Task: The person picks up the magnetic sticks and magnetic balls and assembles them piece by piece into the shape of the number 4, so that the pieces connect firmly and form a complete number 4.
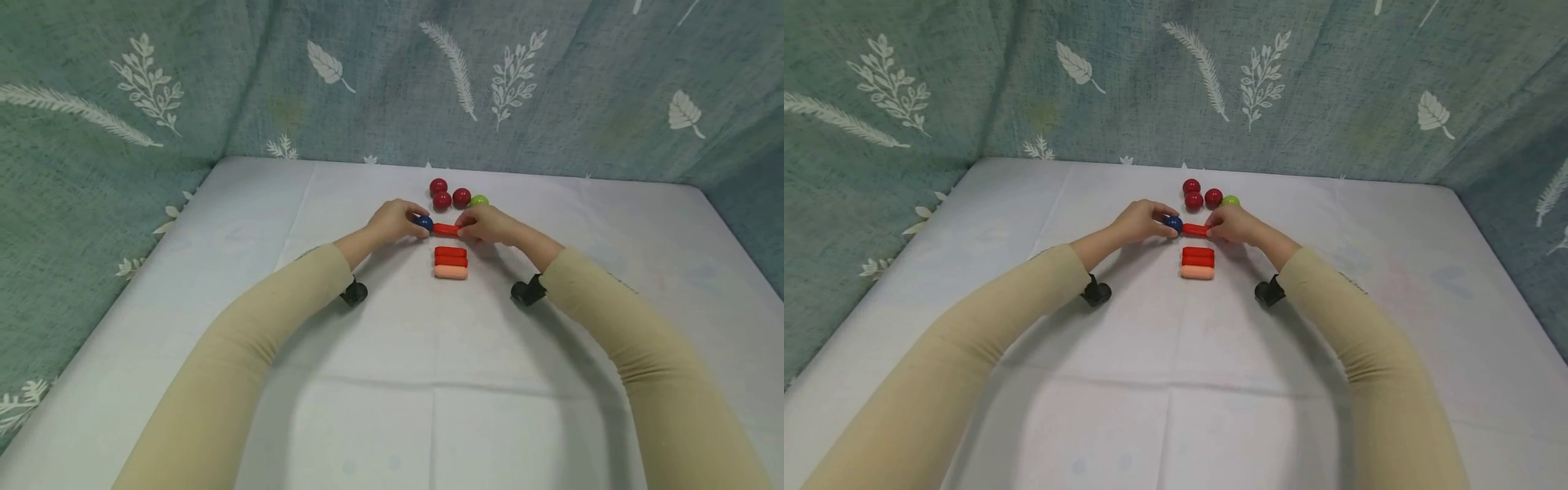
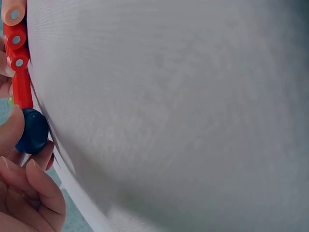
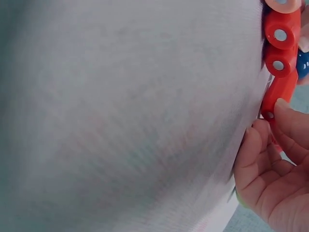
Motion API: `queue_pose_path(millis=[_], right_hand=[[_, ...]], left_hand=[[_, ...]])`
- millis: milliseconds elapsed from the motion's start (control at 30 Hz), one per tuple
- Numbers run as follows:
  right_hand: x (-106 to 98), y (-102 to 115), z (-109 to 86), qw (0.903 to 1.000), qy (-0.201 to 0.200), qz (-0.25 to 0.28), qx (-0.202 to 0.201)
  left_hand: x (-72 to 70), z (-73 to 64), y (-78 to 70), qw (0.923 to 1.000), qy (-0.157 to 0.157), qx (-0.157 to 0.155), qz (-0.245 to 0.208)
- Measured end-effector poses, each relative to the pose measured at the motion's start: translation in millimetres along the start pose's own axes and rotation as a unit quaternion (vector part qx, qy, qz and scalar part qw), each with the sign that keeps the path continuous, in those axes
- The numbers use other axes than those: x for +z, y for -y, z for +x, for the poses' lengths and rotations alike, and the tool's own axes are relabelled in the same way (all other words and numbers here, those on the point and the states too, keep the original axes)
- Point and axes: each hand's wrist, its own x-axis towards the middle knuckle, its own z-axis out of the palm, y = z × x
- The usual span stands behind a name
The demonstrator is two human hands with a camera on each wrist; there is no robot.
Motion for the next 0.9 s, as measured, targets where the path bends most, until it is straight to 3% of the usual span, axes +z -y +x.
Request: queue_pose_path(millis=[500, 900], right_hand=[[0.1, -2.5, 0.0, 0.9997, -0.001, 0.023, 0.005], [1.1, -0.7, -1.1, 0.9973, -0.022, 0.066, 0.025]], left_hand=[[1.3, 1.2, 0.3, 0.9979, -0.004, -0.017, 0.063], [-0.4, 1.1, -1.0, 0.9991, -0.009, -0.003, 0.042]])
